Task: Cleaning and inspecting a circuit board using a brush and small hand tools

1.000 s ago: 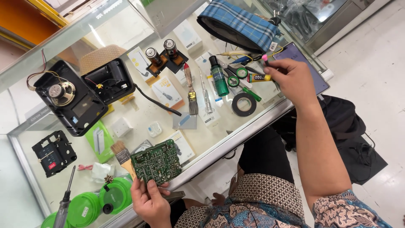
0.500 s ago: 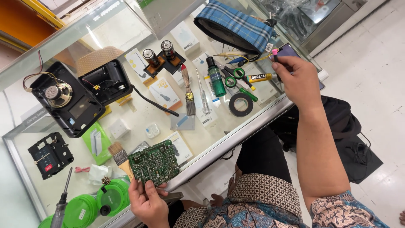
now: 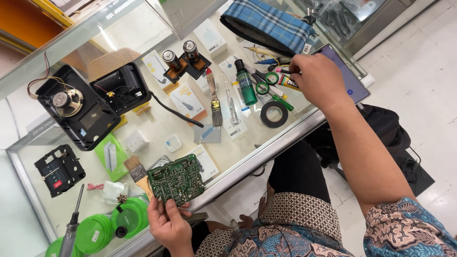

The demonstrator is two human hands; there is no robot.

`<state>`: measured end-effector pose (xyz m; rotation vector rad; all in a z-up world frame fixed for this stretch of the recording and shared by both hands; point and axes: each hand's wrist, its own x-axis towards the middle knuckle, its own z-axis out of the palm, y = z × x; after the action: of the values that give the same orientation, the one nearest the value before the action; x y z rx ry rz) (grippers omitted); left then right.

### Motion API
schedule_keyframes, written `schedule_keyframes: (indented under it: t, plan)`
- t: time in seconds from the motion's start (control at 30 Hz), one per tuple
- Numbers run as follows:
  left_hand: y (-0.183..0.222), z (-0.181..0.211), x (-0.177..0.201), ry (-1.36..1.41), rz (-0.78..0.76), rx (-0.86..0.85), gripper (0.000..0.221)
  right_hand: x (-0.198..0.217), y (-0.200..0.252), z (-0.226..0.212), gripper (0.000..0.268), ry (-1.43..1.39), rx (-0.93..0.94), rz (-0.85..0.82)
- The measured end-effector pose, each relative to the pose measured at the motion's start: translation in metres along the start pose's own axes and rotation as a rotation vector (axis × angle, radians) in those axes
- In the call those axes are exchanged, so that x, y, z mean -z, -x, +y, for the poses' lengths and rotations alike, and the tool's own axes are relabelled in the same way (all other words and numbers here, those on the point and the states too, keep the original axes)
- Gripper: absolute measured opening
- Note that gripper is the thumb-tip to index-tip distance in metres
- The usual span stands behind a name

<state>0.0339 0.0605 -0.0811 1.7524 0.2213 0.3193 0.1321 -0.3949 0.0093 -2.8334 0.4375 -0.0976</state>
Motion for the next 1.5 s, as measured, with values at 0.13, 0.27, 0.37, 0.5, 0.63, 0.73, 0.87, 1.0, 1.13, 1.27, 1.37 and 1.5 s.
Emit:
schedule_keyframes:
  t: [0.13, 0.27, 0.37, 0.5, 0.63, 0.73, 0.87, 1.0, 1.13, 1.27, 1.37, 1.5]
  plan:
    - [0.000, 0.001, 0.000, -0.007, -0.002, 0.022, 0.037, -0.010, -0.004, 0.003, 0.005, -0.027, 0.031, 0.028]
    - [0.000, -0.002, 0.000, -0.002, 0.002, 0.011, 0.037, -0.025, -0.004, 0.015, 0.009, -0.017, 0.106, 0.117]
    - [0.000, 0.003, -0.001, -0.007, 0.002, 0.016, 0.037, -0.020, 0.022, 0.010, 0.008, -0.071, 0.141, 0.200]
    - [0.000, 0.004, -0.002, -0.004, 0.014, 0.028, 0.039, 0.002, 0.070, -0.021, 0.010, -0.277, 0.031, 0.137]
    - [-0.001, 0.006, -0.003, 0.000, 0.013, 0.038, 0.039, -0.030, 0.088, -0.014, 0.021, -0.306, 0.039, 0.188]
    - [-0.002, 0.010, -0.004, 0.003, -0.006, 0.018, 0.040, -0.046, 0.090, -0.012, 0.025, -0.329, 0.093, 0.266]
    - [-0.001, 0.009, -0.004, -0.008, -0.001, 0.014, 0.038, -0.046, 0.089, -0.019, 0.026, -0.353, 0.072, 0.312]
    - [-0.002, 0.014, -0.004, -0.002, -0.024, 0.015, 0.037, -0.036, 0.071, -0.022, 0.018, -0.352, 0.125, 0.391]
    - [-0.001, 0.014, -0.004, -0.010, -0.012, 0.007, 0.038, -0.031, 0.039, -0.029, 0.040, -0.281, 0.210, 0.278]
    - [-0.003, 0.013, -0.004, -0.023, -0.005, 0.002, 0.040, -0.043, 0.014, -0.039, 0.048, -0.209, 0.289, 0.222]
    - [-0.003, 0.016, -0.007, -0.003, -0.001, 0.015, 0.040, -0.048, 0.003, -0.037, 0.057, -0.165, 0.269, 0.170]
    - [-0.002, 0.011, -0.004, -0.005, -0.018, 0.045, 0.042, -0.022, 0.008, -0.049, 0.040, -0.446, 0.047, 0.110]
